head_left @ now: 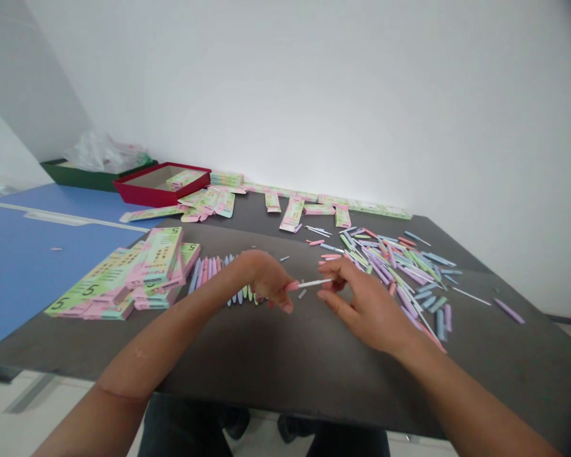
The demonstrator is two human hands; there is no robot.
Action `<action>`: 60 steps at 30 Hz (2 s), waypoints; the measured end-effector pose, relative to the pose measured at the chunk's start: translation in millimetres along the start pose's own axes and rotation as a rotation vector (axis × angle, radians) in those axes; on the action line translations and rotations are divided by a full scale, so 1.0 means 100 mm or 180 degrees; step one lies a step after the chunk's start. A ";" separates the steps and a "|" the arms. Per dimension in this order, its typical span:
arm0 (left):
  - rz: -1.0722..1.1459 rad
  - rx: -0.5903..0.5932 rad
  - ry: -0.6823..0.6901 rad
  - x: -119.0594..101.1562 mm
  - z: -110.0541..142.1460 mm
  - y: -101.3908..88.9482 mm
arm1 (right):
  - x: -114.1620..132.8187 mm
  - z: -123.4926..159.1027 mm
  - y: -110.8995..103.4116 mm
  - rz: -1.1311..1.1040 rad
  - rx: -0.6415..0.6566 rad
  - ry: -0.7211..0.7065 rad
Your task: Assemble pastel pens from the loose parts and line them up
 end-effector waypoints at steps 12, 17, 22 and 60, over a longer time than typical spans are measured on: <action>0.0276 0.0012 -0.0095 0.05 -0.08 0.06 | -0.04 -0.04 0.07 -0.0025 0.0002 -0.0006; 0.0313 0.0051 -0.0100 0.03 -0.08 0.06 | -0.06 -0.04 0.12 -0.0159 0.0082 -0.0076; 0.0368 0.0058 -0.0115 0.04 -0.09 0.07 | -0.02 0.00 0.11 -0.0259 0.0024 -0.0226; 0.0387 0.0172 -0.0091 0.06 -0.13 0.10 | -0.27 -0.03 0.35 -0.1864 -0.0290 0.0581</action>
Point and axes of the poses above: each hand's wrist, its own z-axis away from the middle knuckle, its own y-axis out of the palm, x = y × z, the point moved 6 cm from there along -z, towards the middle knuckle, and after that the axes turned 9 degrees about y, right-handed, at the moved point
